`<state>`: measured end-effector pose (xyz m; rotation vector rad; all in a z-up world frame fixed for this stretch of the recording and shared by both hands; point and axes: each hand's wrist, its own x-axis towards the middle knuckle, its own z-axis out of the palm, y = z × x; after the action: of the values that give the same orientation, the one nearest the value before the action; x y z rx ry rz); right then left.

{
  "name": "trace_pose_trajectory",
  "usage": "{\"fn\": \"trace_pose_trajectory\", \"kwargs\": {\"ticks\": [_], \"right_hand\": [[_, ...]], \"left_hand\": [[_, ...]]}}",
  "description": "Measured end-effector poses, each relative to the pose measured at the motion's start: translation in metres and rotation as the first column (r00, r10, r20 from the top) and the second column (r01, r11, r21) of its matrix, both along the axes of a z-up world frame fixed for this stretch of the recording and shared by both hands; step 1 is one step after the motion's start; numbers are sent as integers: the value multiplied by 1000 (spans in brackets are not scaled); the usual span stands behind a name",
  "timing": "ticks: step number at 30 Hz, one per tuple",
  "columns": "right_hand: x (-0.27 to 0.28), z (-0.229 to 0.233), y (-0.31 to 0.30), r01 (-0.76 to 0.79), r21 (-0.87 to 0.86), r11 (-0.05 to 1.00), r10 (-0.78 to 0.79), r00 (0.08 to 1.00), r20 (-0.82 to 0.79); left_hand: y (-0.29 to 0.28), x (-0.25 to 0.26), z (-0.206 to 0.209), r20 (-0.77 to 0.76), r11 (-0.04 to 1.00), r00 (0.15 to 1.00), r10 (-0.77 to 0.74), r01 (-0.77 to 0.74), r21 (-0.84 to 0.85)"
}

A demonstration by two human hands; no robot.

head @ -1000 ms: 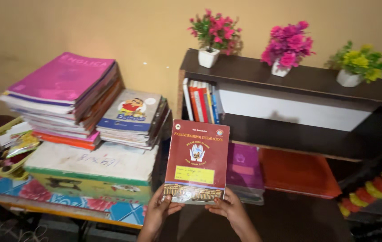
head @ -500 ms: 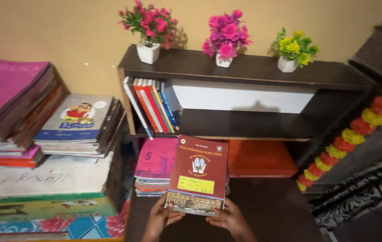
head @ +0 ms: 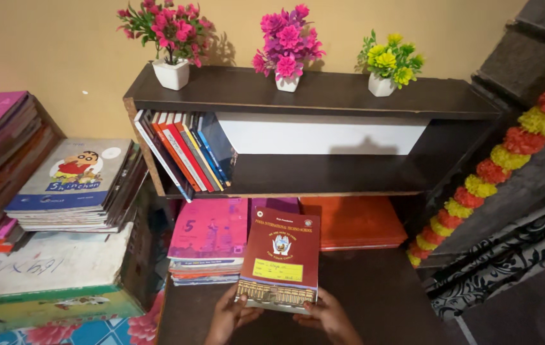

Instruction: The person picks up books from a table and places them one by one onto a lower shelf, arranging them in neat stacks. The person handles various children's books and notebooks, aligning them carefully on the shelf.

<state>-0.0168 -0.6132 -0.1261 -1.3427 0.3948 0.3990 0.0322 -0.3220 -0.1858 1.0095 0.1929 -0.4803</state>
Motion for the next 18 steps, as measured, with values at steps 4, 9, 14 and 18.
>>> {"fn": "trace_pose_trajectory", "kwargs": {"ticks": [4, 9, 14, 18], "right_hand": [[5, -1, -6, 13, -11, 1000, -14, 998, -57], [10, -3, -16, 15, -46, 999, -19, 995, -100], [19, -15, -29, 14, -36, 999, -18, 993, -113], [27, -30, -38, 34, -7, 999, -35, 992, -122]], "left_hand": [[-9, -3, 0, 4, 999, 1000, 17, -17, 33], [-23, 1, -6, -55, 999, 998, 30, -28, 28], [-37, 6, -16, -100, 998, 994, 51, -47, 43], [-44, 12, -21, -123, 998, 991, 50, -46, 36]]}}
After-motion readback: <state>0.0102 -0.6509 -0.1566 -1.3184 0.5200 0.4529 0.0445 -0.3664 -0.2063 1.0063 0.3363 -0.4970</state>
